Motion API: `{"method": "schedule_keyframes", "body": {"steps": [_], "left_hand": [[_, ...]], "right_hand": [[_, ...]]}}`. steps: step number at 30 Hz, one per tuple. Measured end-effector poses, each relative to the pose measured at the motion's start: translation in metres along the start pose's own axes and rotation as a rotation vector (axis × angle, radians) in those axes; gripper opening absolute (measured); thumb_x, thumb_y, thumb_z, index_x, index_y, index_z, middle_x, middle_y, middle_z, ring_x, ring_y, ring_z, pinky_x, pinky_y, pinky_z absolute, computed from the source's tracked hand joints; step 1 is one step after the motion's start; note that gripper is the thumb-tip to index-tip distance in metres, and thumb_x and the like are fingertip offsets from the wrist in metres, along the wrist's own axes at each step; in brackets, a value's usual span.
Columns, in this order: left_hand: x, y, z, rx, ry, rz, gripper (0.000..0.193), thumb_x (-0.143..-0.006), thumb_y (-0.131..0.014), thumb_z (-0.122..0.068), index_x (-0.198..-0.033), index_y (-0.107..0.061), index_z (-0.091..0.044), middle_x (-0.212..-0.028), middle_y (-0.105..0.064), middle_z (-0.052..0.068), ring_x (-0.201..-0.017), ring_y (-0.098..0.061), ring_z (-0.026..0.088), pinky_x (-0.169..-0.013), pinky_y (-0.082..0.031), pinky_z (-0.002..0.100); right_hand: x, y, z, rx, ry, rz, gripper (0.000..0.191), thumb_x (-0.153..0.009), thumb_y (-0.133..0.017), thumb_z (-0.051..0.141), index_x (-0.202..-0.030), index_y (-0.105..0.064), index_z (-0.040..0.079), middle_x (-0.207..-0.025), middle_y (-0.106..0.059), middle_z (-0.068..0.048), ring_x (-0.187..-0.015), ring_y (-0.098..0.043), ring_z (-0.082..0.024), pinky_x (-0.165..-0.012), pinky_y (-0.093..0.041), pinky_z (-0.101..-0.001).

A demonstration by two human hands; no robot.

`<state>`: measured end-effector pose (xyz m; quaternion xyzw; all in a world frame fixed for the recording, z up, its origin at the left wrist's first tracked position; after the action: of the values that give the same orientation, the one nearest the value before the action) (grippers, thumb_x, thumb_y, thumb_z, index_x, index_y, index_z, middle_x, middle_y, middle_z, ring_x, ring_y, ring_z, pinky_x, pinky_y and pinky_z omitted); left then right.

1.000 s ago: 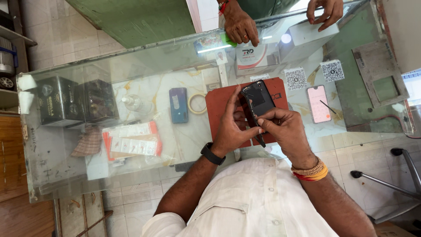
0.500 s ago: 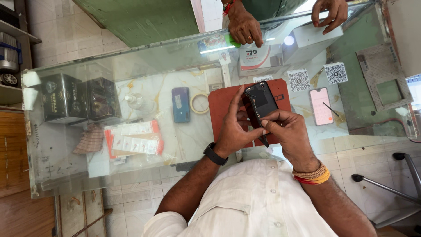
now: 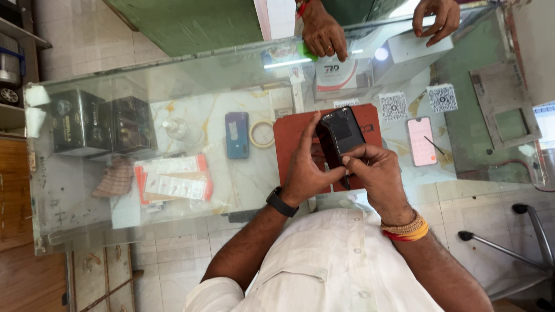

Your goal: The person works at a glass counter disassembling a smartphone, prying open the back cover, removing the battery and internal components, and using a handheld pry tool on the phone body. They set parts aside on the counter and handle a second phone during the process.

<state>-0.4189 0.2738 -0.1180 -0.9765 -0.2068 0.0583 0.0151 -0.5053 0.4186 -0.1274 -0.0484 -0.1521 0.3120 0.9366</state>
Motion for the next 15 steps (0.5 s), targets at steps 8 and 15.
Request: {"method": "schedule_keyframes", "body": {"steps": [8,15], "left_hand": [[0.000,0.003,0.006,-0.022,0.016,-0.004,0.118,-0.076,-0.089,-0.009,-0.168,-0.016,-0.014,-0.140,-0.059,0.017,-0.110,-0.071,0.020,-0.086,-0.065,0.035],[-0.003,0.011,0.010,0.121,0.058,0.021,0.122,-0.077,-0.091,-0.015,-0.168,-0.010,-0.014,-0.143,-0.055,0.019,-0.109,-0.070,0.018,-0.086,-0.065,0.033]], "right_hand": [[-0.002,-0.003,-0.003,0.063,-0.020,-0.022,0.004,-0.090,-0.072,-0.002,-0.094,-0.074,-0.003,-0.082,-0.071,-0.005,-0.073,-0.064,-0.009,-0.067,-0.054,-0.0244],[0.010,-0.007,0.037,0.309,0.228,-0.108,0.006,-0.093,-0.070,-0.002,-0.097,-0.073,-0.003,-0.094,-0.073,-0.004,-0.079,-0.067,-0.008,-0.069,-0.054,-0.0225]]}}
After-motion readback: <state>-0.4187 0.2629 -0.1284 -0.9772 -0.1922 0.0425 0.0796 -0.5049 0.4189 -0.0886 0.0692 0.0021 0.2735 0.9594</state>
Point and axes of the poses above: each hand's wrist, its own x-axis away from the middle knuckle, its own y-axis out of the back of the hand, z = x × y, the point moved 5 cm from there along -x, towards the middle knuckle
